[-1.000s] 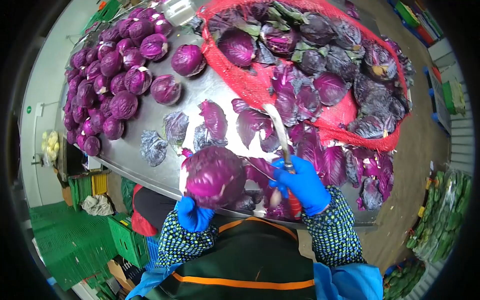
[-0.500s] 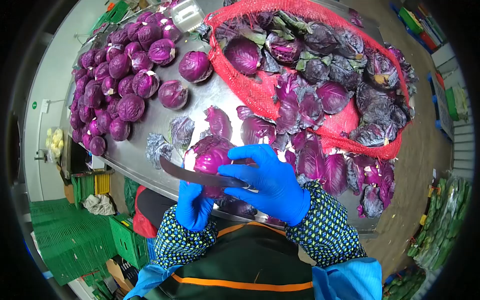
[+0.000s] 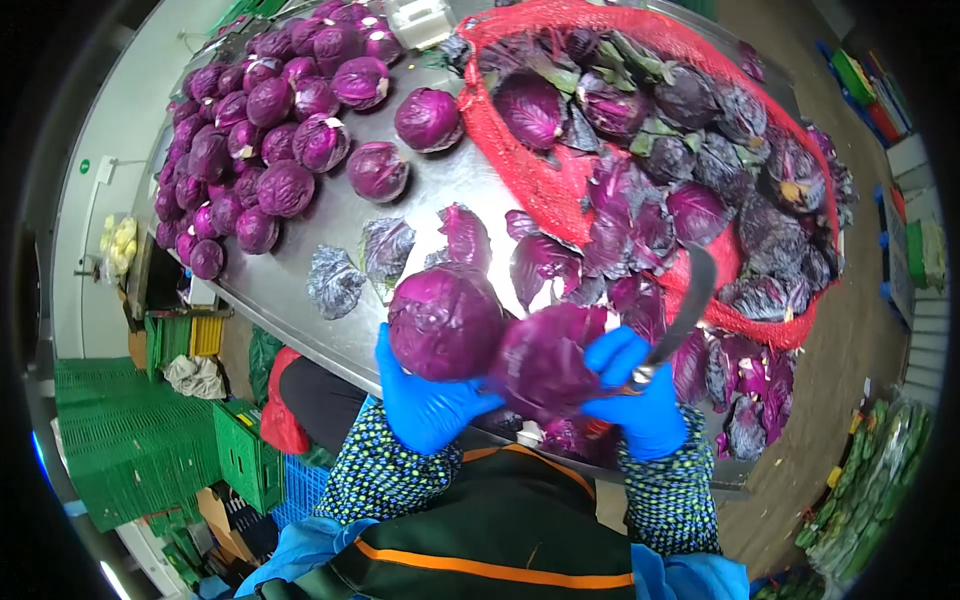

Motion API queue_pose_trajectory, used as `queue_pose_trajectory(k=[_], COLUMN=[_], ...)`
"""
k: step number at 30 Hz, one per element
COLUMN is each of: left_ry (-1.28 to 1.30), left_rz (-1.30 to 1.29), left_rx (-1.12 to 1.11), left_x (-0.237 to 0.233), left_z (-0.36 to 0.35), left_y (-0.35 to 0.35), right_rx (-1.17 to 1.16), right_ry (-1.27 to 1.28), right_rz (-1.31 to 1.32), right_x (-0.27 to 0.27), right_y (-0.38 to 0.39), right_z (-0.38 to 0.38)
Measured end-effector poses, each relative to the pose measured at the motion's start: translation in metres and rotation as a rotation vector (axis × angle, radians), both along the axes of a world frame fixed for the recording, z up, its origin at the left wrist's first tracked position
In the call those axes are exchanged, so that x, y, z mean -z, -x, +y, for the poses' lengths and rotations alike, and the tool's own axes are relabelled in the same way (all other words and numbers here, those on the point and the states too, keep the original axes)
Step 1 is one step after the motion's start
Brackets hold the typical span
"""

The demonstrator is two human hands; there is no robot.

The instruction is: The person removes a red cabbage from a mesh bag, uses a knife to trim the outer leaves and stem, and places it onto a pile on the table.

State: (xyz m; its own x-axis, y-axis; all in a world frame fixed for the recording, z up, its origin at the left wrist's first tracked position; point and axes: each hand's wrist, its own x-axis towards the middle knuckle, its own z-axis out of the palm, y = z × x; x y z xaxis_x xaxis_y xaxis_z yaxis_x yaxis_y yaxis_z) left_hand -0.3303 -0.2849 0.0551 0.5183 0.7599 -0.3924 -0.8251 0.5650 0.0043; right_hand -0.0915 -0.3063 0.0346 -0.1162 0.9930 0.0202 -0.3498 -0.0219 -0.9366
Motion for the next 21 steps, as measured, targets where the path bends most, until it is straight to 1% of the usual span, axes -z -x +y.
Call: queue_pose_trajectory(k=[1, 2, 4, 5, 6, 7, 8, 10, 11, 12, 13, 14, 15, 16, 17, 18, 19, 20, 21], left_ry=[-0.004, 0.033, 0.101, 0.2, 0.045, 0.034, -0.037, -0.191, -0.245, -0.023, 0.003, -0.005, -0.327, -0.689, -0.713, -0.63, -0.54, -0.806, -0.991], left_rz=[0.002, -0.09, -0.273, -0.149, -0.125, -0.116, 0.256, 0.968, 1.19, 0.439, 0.555, 0.654, 1.447, 2.222, 2.206, 2.283, 2.355, 2.549, 2.63], left_rx=[-0.016, -0.018, -0.019, -0.044, -0.046, -0.06, -0.2, -0.455, -0.72, -0.712, -0.464, -0.205, -0.002, 0.218, 0.22, 0.096, -0.028, 0.025, 0.047], left_x=[0.005, 0.013, 0.023, 0.023, 0.031, 0.04, 0.049, 0.077, 0.097, 0.076, 0.121, 0.165, 0.164, 0.159, 0.164, 0.168, 0.172, 0.189, 0.199], left_z=[0.0, -0.001, 0.0, 0.002, -0.002, 0.004, 0.013, 0.04, 0.059, 0.062, 0.064, 0.065, 0.061, 0.063, 0.076, 0.089, 0.094, 0.09, 0.075], left_y=[0.001, 0.002, 0.005, 0.01, 0.022, 0.041, 0.066, 0.112, 0.137, 0.16, 0.231, 0.3, 0.292, 0.284, 0.263, 0.23, 0.197, 0.165, 0.121], right_rx=[0.012, 0.023, 0.076, 0.053, 0.028, 0.122, 0.325, 0.503, 0.559, 0.554, 0.327, 0.102, -0.154, -0.354, -0.389, -0.236, -0.075, 0.088, 0.213], right_ry=[0.094, 0.189, 0.441, 0.525, 0.594, 0.127, -0.013, 0.576, 0.656, 0.622, 0.801, 0.65, 0.706, 0.832, 0.998, 1.003, 0.994, 0.983, 0.95], right_rz=[0.046, 0.089, 0.016, -0.251, -0.52, -1.254, -1.231, -0.477, -0.571, -0.709, -0.641, -0.418, -0.236, 0.035, 0.111, 0.258, 0.26, 0.261, 0.265], right_x=[0.002, 0.003, 0.005, 0.003, 0.004, 0.024, 0.026, 0.02, 0.007, 0.007, -0.007, 0.003, 0.006, 0.021, 0.029, 0.045, 0.07, 0.09, 0.1], right_y=[-0.009, -0.02, -0.05, -0.058, -0.067, -0.082, -0.08, -0.098, -0.092, -0.092, -0.091, -0.086, -0.083, -0.074, -0.057, -0.04, -0.037, -0.038, -0.043], right_z=[-0.005, -0.011, -0.025, -0.026, -0.024, -0.039, -0.042, -0.053, -0.051, -0.056, -0.061, -0.07, -0.077, -0.087, -0.095, -0.105, -0.114, -0.123, -0.131])
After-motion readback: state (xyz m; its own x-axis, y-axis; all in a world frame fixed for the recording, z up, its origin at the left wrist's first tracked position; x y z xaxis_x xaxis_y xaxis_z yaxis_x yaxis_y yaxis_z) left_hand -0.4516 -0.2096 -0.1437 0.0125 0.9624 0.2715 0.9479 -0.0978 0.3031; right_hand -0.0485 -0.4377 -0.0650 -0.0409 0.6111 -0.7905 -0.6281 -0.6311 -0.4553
